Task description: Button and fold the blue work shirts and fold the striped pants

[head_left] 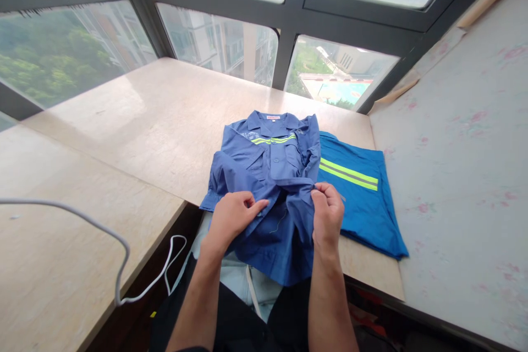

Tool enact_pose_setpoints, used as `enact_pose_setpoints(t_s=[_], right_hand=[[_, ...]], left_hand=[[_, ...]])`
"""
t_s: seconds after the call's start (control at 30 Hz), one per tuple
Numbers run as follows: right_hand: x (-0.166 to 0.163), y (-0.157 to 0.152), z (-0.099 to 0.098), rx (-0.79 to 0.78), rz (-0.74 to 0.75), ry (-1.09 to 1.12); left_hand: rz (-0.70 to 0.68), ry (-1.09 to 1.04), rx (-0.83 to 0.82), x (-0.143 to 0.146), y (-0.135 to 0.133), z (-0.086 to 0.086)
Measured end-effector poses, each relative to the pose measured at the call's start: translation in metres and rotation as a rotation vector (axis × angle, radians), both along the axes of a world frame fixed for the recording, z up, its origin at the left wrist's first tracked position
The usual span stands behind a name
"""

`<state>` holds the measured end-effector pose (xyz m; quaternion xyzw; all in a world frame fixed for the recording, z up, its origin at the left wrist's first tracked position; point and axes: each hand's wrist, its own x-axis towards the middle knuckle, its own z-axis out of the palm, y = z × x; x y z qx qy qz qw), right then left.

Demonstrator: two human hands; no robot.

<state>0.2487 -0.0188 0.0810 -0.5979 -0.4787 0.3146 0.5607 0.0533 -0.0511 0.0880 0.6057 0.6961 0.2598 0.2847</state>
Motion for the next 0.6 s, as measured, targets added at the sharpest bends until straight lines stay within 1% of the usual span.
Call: enact_pose_setpoints(t_s=[0.07,0.1,0.13,0.2,0.3,0.37,0.43,0.47,0.5,0.53,0.6], right_hand=[[0.003,0.002,-0.002,-0.035,0.027,0.002],[0.003,0.002,-0.003,-0.048,0.06,-0.006],[0.004,0.002,-0.003,-0.055,0.101,-0.014],[0.003,0.001,-0.001,-0.054,0.201,-0.027],[0.001,-0.004,0.006,-0.067,0.437,-0.084],[-0.001,-0.007,0.01,-0.085,0.627,-0.179],[-0.003,-0.009,0.011,-0.09,0.765,-0.297],[-0.003,-0.009,0.011,-0.095,0.796,-0.35],[-0.004,-0.01,0.011,-0.105,0.795,-0.39],[-0.003,-0.01,0.01,-0.122,0.763,-0.419],[-0.002,-0.009,0.008,-0.151,0.621,-0.441]], left_hand=[[-0.027,0.153,-0.085,0.001,-0.002,-0.002],[-0.036,0.194,-0.089,0.005,-0.003,-0.002],[-0.039,0.211,-0.062,0.009,-0.003,-0.003],[-0.022,0.196,0.058,0.021,-0.001,-0.006],[0.039,0.158,0.235,0.039,0.007,-0.017],[0.03,0.135,0.275,0.045,0.013,-0.028],[0.01,0.083,0.281,0.048,0.018,-0.041],[0.011,0.043,0.29,0.048,0.019,-0.047],[0.02,-0.001,0.307,0.048,0.021,-0.051],[0.031,-0.044,0.334,0.048,0.022,-0.054],[0.028,-0.112,0.391,0.046,0.023,-0.056]])
